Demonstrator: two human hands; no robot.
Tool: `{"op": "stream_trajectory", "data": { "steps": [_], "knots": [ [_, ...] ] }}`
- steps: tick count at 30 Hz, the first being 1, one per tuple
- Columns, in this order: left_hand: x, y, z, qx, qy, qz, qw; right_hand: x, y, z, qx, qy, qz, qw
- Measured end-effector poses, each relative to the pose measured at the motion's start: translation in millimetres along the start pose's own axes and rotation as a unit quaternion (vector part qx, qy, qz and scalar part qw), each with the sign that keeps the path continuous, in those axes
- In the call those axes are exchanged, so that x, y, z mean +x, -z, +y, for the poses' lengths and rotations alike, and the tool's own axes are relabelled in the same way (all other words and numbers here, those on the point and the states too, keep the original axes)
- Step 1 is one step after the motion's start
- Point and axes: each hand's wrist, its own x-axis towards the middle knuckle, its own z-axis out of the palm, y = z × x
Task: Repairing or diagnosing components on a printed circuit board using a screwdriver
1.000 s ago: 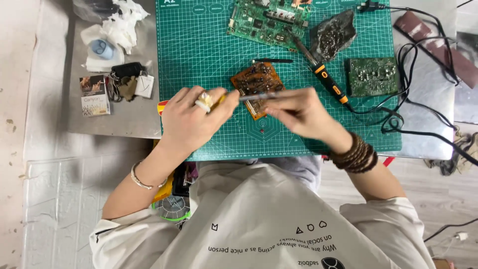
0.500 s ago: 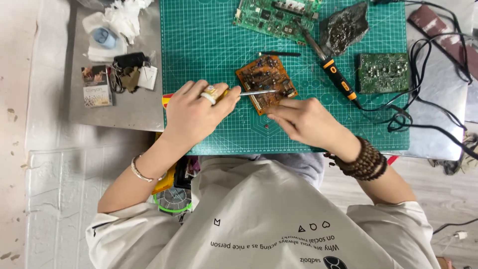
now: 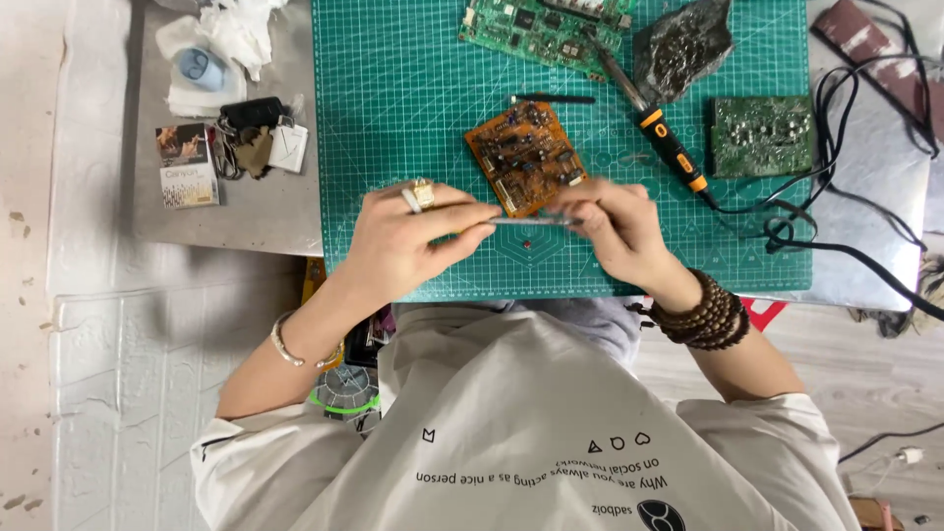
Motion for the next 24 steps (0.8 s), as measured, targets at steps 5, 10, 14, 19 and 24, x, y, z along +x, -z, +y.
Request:
{"op": "stream_trajectory", "data": {
  "steps": [5, 10, 14, 19, 24],
  "knots": [
    [-0.3, -10.3, -2.3, -0.062, 0.041, 0.014, 0.997, -11.1, 6.8, 7.9, -0.068, 0.028, 0.046, 0.996],
    [3.6, -10.0, 0.4, -0.039, 0.038, 0.006, 0.999, -17.5, 17.0, -10.1, -0.312, 0.145, 0.010, 0.939],
    [6.0, -8.6, 2.2, 0.003, 0.031, 0.005, 0.999, -4.4, 18.6, -22.7, -0.269, 0.129, -0.014, 0.954],
    [11.7, -1.0, 8.5, -0.040, 0.023, -0.042, 0.998, 4.9, 16.4, -29.9, -0.091, 0.047, -0.043, 0.994],
    [11.5, 0.0, 3.6, -0.091, 0.037, -0.038, 0.994, 12.5, 17.8, -32.6, -0.073, 0.038, -0.063, 0.995]
  ]
}}
